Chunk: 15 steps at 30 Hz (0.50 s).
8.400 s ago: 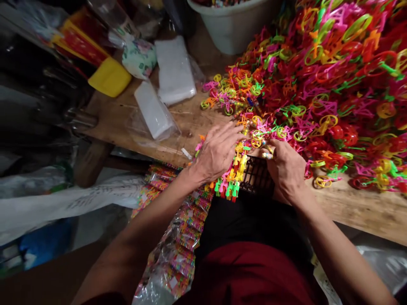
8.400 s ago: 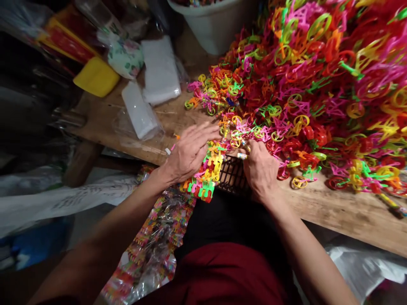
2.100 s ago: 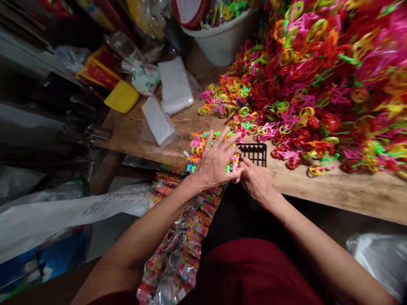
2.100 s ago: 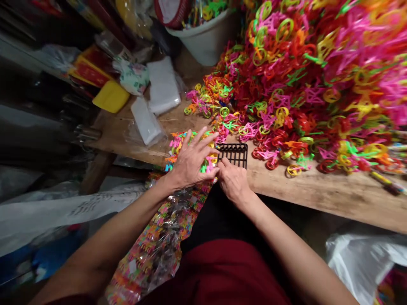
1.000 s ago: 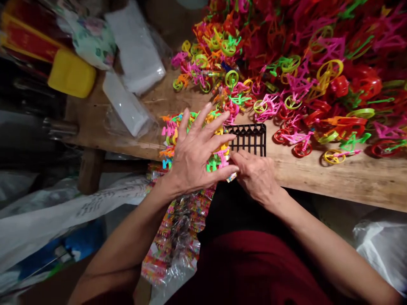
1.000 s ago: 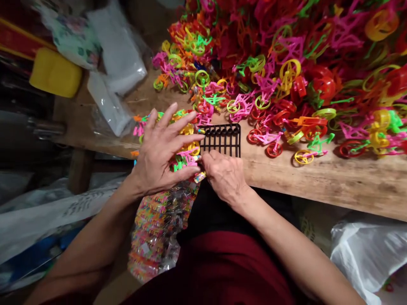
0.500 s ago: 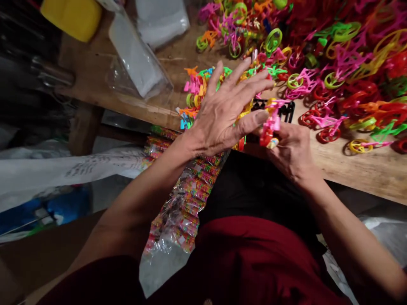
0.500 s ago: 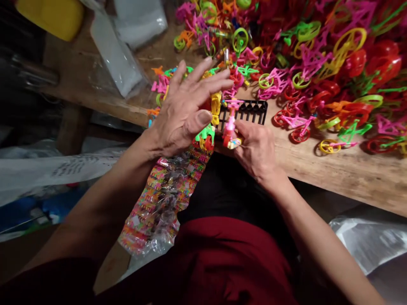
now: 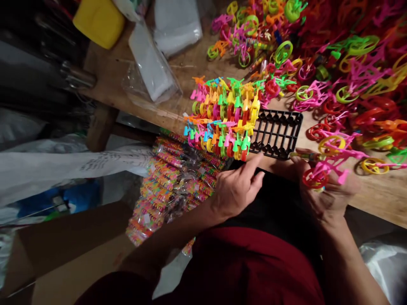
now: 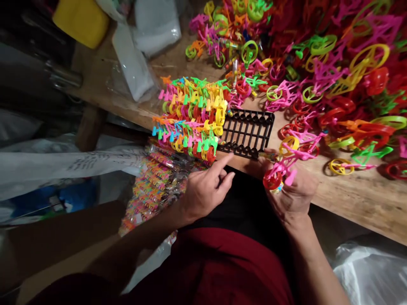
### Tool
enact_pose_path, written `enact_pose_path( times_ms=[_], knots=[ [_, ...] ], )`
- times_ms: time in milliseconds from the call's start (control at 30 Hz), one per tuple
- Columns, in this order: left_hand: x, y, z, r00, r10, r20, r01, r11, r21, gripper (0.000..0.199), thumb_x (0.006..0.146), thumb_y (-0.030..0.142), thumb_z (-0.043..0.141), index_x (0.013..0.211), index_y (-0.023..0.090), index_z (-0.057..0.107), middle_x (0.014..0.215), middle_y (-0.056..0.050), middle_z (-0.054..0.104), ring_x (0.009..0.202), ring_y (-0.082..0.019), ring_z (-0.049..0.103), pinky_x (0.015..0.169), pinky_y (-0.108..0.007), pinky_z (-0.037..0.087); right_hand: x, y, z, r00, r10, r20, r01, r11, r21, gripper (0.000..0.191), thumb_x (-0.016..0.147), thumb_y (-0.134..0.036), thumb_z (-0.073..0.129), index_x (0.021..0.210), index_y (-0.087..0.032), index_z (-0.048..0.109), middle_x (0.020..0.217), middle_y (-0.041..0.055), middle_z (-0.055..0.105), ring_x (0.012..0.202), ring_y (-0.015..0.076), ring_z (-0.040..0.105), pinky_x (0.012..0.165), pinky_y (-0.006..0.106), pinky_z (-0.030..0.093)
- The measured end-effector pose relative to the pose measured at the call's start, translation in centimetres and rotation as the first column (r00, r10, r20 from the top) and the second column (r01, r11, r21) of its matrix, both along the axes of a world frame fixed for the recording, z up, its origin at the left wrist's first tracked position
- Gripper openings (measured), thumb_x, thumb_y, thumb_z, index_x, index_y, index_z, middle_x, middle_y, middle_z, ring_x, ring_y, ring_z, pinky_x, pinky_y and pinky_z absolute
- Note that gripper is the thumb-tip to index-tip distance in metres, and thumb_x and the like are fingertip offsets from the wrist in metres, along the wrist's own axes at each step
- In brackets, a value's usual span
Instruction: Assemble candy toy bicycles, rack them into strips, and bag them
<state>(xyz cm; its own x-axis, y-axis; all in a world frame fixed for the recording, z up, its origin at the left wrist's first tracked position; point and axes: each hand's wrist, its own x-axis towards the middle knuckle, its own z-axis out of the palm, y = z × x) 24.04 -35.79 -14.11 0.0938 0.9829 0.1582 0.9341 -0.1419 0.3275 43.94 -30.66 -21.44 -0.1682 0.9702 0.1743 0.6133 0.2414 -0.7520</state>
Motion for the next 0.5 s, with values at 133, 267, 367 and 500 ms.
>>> enact_pose_path(
  times_ms=[133, 267, 367, 500],
  knots=[
    [1.6, -0.2, -3.1, 0.975, 0.219, -0.036, -0.222, 0.962, -0.157, 0.056, 0.100, 0.030, 0.051, 0.152, 0.012, 0.044, 0.073, 0.001, 0.075, 0.052, -0.011, 0.062, 0.056, -0.025, 0.048, -0.4, 0.4, 1.0, 0.995, 0.036, 0.095, -0.045, 0.994, 0.096, 0.033, 0.098, -0.043, 0.053, 0.089, -0.022, 0.076, 0.068, 0.0067, 0.067, 0.062, 0.0209, 0.062, 0.062, 0.034, 0.043],
    [1.9, -0.2, -3.6, 0.971, 0.226, -0.077, -0.235, 0.960, -0.150, 0.062, 0.099, 0.033, 0.052, 0.153, 0.006, 0.042, 0.072, -0.002, 0.075, 0.053, -0.013, 0.062, 0.059, -0.026, 0.050, -0.4, 0.2, 0.9, 0.986, 0.047, 0.161, -0.069, 0.989, 0.133, 0.030, 0.097, -0.039, 0.054, 0.096, -0.019, 0.077, 0.067, 0.0069, 0.066, 0.059, 0.0193, 0.060, 0.060, 0.032, 0.041],
    [1.2, -0.1, -3.4, 0.977, 0.210, -0.046, -0.214, 0.964, -0.154, 0.057, 0.097, 0.031, 0.054, 0.150, 0.012, 0.049, 0.069, 0.002, 0.073, 0.052, -0.011, 0.062, 0.061, -0.024, 0.052, -0.5, 0.0, 0.8, 0.991, 0.080, 0.110, -0.091, 0.990, 0.103, 0.026, 0.096, -0.035, 0.057, 0.099, -0.019, 0.077, 0.075, 0.0080, 0.072, 0.064, 0.0193, 0.063, 0.062, 0.032, 0.044],
    [0.2, 0.1, -3.4, 0.977, 0.187, -0.104, -0.199, 0.973, -0.118, 0.048, 0.095, 0.034, 0.056, 0.141, 0.020, 0.060, 0.062, 0.005, 0.069, 0.049, -0.011, 0.061, 0.057, -0.024, 0.050, -1.0, 0.2, 1.2, 0.998, 0.052, -0.045, -0.050, 0.997, 0.055, 0.024, 0.094, -0.036, 0.060, 0.104, -0.022, 0.077, 0.079, 0.0066, 0.073, 0.066, 0.0197, 0.065, 0.065, 0.033, 0.047]
  ],
)
